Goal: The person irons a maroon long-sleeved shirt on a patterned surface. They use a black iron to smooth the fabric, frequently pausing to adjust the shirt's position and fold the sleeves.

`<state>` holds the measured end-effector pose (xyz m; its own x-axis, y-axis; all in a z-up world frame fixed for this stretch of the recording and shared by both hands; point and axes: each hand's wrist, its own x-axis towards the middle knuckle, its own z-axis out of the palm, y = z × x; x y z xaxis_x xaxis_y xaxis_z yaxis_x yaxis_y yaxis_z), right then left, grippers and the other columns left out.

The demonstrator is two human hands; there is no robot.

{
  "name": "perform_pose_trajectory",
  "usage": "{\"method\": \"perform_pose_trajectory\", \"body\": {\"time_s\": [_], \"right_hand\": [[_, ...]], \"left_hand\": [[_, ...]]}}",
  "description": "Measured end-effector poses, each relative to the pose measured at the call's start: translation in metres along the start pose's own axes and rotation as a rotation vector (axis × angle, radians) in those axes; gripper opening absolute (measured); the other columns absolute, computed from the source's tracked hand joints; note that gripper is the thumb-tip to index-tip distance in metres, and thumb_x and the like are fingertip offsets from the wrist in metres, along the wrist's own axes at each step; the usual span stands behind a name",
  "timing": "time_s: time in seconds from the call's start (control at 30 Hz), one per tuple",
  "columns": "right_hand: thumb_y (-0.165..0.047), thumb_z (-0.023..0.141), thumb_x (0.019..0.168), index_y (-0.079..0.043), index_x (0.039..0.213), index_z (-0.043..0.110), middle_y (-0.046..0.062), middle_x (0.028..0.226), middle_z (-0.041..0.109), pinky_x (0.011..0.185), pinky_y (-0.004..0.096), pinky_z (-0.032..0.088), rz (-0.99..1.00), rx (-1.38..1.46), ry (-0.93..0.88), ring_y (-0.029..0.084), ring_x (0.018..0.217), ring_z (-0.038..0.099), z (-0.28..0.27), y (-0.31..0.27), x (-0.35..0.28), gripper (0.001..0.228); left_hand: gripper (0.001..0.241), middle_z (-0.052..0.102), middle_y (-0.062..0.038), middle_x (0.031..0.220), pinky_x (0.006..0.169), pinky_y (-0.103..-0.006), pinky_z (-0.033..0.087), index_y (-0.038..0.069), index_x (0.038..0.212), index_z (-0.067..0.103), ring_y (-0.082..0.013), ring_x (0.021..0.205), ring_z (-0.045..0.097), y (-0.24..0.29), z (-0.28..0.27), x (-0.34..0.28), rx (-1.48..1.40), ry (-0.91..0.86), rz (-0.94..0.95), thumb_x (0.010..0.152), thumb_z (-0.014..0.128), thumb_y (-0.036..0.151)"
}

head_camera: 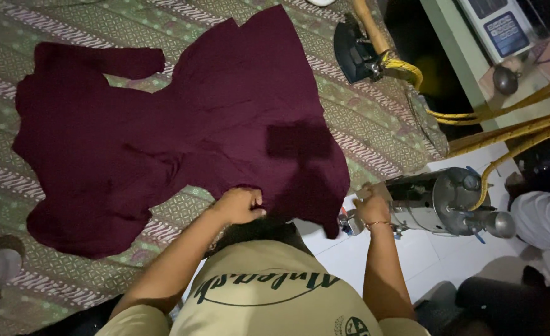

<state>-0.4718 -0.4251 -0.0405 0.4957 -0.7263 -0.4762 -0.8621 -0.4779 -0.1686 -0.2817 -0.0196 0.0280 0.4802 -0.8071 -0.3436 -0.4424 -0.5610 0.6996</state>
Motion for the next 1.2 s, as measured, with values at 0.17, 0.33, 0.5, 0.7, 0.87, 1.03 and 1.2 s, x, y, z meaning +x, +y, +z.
{"method": "perform_pose_trajectory", "body": {"time_s": [0.17, 0.33, 0.5, 0.7, 0.87, 1.03, 1.2], "right_hand": [[-0.037, 0.072, 0.095, -0.016, 0.121, 0.075, 0.015, 0.122, 0.073, 0.101, 0.053, 0.051, -0.345, 0.241, 0.229, 0.041, 0.118, 0.066, -0.023, -0.084, 0.004, 0.033], [-0.060, 0.072, 0.091, -0.011, 0.129, 0.068, 0.020, 0.122, 0.071, 0.103, 0.053, 0.052, -0.329, 0.124, 0.244, 0.040, 0.120, 0.065, 0.014, -0.158, 0.084, 0.062], [-0.047, 0.070, 0.097, -0.009, 0.127, 0.071, 0.017, 0.122, 0.073, 0.100, 0.048, 0.055, -0.392, 0.128, 0.150, 0.035, 0.119, 0.069, 0.035, -0.162, 0.156, 0.048], [-0.046, 0.070, 0.088, -0.017, 0.118, 0.061, 0.013, 0.111, 0.070, 0.088, 0.057, 0.053, -0.282, 0.004, 0.415, 0.040, 0.108, 0.068, -0.014, -0.168, 0.136, 0.042], [-0.053, 0.075, 0.090, -0.018, 0.112, 0.078, 0.009, 0.098, 0.074, 0.088, 0.038, 0.058, -1.217, -0.025, 0.792, 0.027, 0.098, 0.073, -0.022, -0.220, 0.125, 0.042], [-0.038, 0.059, 0.107, -0.006, 0.123, 0.074, 0.019, 0.105, 0.071, 0.101, 0.041, 0.050, -1.055, 0.079, 0.760, 0.032, 0.105, 0.069, -0.049, -0.260, 0.173, 0.038], [-0.042, 0.065, 0.099, -0.014, 0.138, 0.066, 0.016, 0.129, 0.067, 0.107, 0.049, 0.045, -1.073, -0.044, 0.465, 0.034, 0.126, 0.062, -0.036, -0.335, 0.201, 0.048]], "left_hand": [[0.031, 0.071, -0.015, 0.091, 0.085, -0.0516, 0.054, 0.008, 0.103, 0.070, -0.0421, 0.095, 0.070, 0.019, 0.009, 0.022, -0.020, 0.166, 0.088, 0.084, 0.074, 0.032], [0.025, 0.069, -0.010, 0.096, 0.087, -0.0477, 0.053, 0.014, 0.105, 0.070, -0.0364, 0.100, 0.069, 0.031, 0.025, 0.053, 0.099, 0.277, 0.083, 0.086, 0.073, 0.030], [0.031, 0.066, -0.012, 0.111, 0.092, -0.0470, 0.050, 0.014, 0.113, 0.069, -0.0357, 0.110, 0.063, 0.038, 0.014, 0.058, 0.136, 0.318, 0.052, 0.087, 0.073, 0.030], [0.046, 0.060, -0.017, 0.135, 0.102, -0.0489, 0.042, 0.016, 0.125, 0.066, -0.0373, 0.131, 0.053, 0.036, 0.006, 0.056, 0.104, 0.220, -0.101, 0.085, 0.075, 0.036], [0.042, 0.068, -0.013, 0.122, 0.098, -0.0504, 0.045, 0.018, 0.122, 0.069, -0.0374, 0.121, 0.061, 0.023, 0.000, 0.078, -0.087, 0.261, -0.173, 0.085, 0.075, 0.035], [0.031, 0.073, -0.018, 0.109, 0.095, -0.0542, 0.050, 0.012, 0.112, 0.073, -0.0429, 0.110, 0.067, -0.002, -0.042, 0.106, -0.138, 0.522, -0.185, 0.085, 0.075, 0.027], [0.024, 0.073, -0.017, 0.108, 0.096, -0.0522, 0.051, 0.013, 0.106, 0.075, -0.0417, 0.107, 0.068, -0.054, -0.077, 0.136, -0.101, 0.775, -0.289, 0.084, 0.075, 0.024]]}}
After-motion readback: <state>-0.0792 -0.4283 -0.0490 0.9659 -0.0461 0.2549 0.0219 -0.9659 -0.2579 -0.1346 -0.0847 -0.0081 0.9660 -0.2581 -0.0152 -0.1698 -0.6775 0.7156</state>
